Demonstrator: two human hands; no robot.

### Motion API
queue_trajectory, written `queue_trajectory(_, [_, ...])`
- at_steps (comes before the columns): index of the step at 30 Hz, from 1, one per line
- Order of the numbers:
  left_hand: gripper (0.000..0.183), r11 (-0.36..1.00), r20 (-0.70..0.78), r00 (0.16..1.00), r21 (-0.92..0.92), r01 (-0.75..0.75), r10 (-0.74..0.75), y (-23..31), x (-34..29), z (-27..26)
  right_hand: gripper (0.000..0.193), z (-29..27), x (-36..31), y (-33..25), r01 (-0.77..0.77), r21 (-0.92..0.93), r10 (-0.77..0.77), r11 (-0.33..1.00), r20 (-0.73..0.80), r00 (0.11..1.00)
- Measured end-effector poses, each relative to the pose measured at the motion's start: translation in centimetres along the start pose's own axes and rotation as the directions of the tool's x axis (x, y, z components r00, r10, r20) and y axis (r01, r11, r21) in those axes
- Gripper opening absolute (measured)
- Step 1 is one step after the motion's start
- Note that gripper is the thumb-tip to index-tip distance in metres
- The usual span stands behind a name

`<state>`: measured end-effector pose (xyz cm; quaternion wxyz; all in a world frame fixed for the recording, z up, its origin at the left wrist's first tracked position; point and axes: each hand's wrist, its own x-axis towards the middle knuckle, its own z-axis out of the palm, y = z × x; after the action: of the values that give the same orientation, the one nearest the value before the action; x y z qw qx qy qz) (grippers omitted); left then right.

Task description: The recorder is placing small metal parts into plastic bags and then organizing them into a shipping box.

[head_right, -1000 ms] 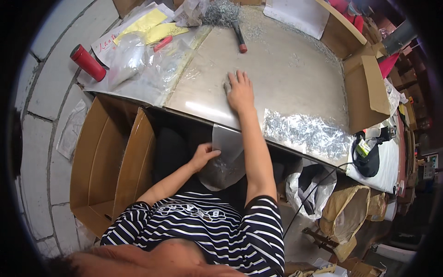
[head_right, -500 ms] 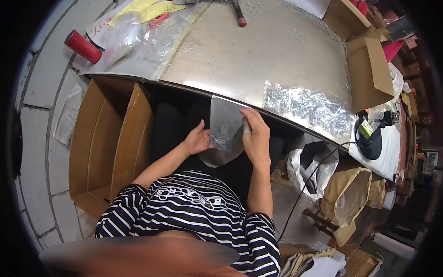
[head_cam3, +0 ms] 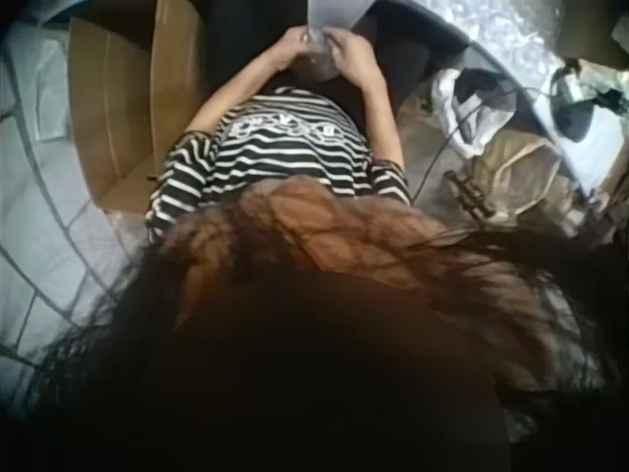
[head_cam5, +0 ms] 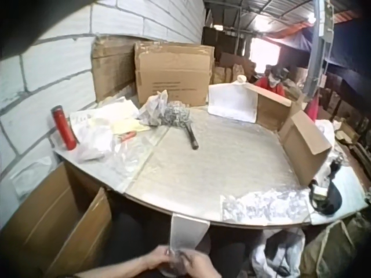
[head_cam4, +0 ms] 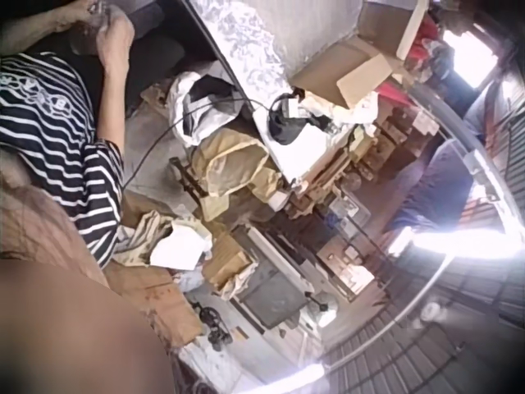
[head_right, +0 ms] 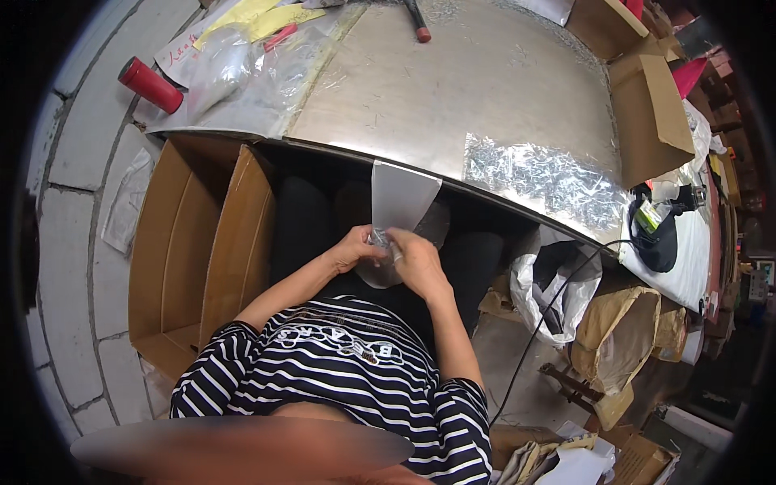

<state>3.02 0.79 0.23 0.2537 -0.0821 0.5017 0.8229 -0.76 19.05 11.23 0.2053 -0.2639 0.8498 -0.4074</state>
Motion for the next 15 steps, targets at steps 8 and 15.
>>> queue_trajectory(8, [0.029,0.987,-0.004,0.992,0.091,0.13,-0.13,-0.7,-0.9,-0.8,0.023,0.7,0.4,0.1,-0.018,-0.182,0.033,0.983,0.084,0.996])
queue_trajectory(15, [0.037,0.958,-0.047,0.998,0.284,-0.032,0.047,2.7,-2.2,-0.2,0.035,-1.2,0.9,-0.2,0.097,0.183,-0.076,0.978,-0.118,0.99])
